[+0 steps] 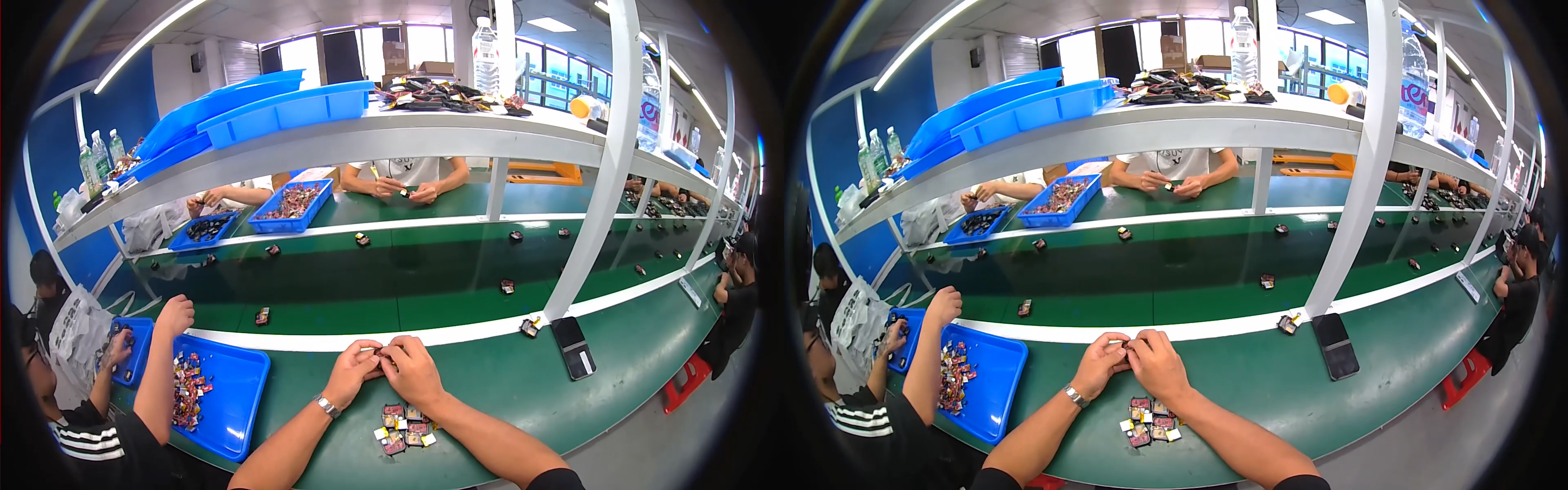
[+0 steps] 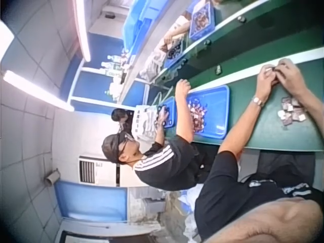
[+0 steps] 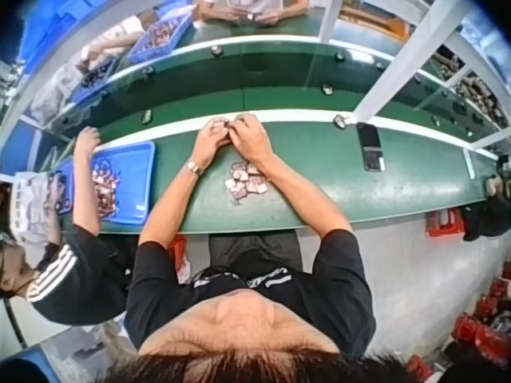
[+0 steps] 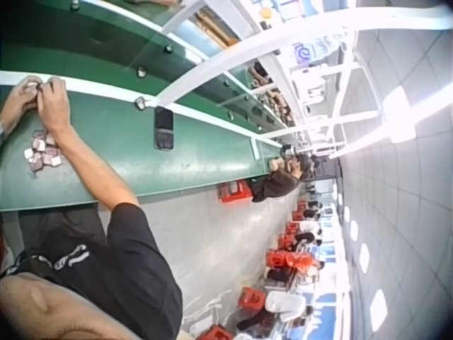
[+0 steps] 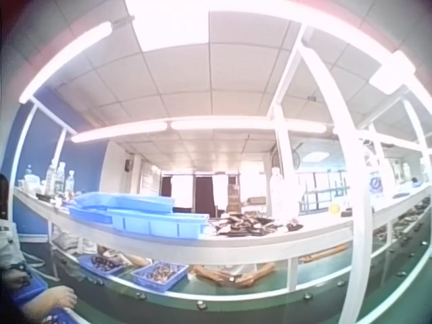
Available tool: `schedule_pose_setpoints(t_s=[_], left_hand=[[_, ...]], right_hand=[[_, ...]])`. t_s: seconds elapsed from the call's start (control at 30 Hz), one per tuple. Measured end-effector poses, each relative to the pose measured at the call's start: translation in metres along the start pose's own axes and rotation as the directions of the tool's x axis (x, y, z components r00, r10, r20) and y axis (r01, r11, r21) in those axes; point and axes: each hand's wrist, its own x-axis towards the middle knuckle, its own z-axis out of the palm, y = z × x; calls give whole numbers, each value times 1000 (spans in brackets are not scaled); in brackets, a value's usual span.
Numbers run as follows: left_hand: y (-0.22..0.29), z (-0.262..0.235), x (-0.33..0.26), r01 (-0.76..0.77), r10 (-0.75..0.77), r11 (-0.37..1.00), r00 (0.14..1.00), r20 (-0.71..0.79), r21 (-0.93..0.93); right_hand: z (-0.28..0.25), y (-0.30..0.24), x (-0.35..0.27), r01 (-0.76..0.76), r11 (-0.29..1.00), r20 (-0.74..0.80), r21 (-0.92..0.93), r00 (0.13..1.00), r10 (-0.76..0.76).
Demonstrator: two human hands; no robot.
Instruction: Sorting small decorative or manufacturing components on a production line conveyor belt.
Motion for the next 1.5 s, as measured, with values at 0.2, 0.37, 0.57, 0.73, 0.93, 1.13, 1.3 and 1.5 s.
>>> schedule_pose_setpoints(t_s=[0.2,0.37,0.57,0.73,0.93,1.13,1.3,1.5], left_hand=[[-9,-2,5,-53,61,996,991,-117,74],[-13,2,4,-98,117,983,985,-125,154],[-11,4,4,-167,182,982,964,-194,94],[-8,3,6,-173,198,975,961,-192,141],[-9,2,10,-178,198,972,972,-127,155],[-16,-7,7,-169,192,966,976,-107,198],[-16,-4,9,-172,177,943,984,8,285],[-4,-2,2,-97,76,981,990,122,170]], right_hand=[[1,3,-1,-28,991,6,134,1000,28],[4,4,-1,-363,862,141,355,932,334],[16,59,21,-575,569,287,587,806,518],[35,136,67,-682,706,-28,193,715,698],[23,125,62,-253,910,-380,-328,917,118],[-66,21,12,-389,920,783,47,586,208],[-80,8,6,-328,944,820,41,550,156],[-57,45,18,-779,561,687,279,570,450]])
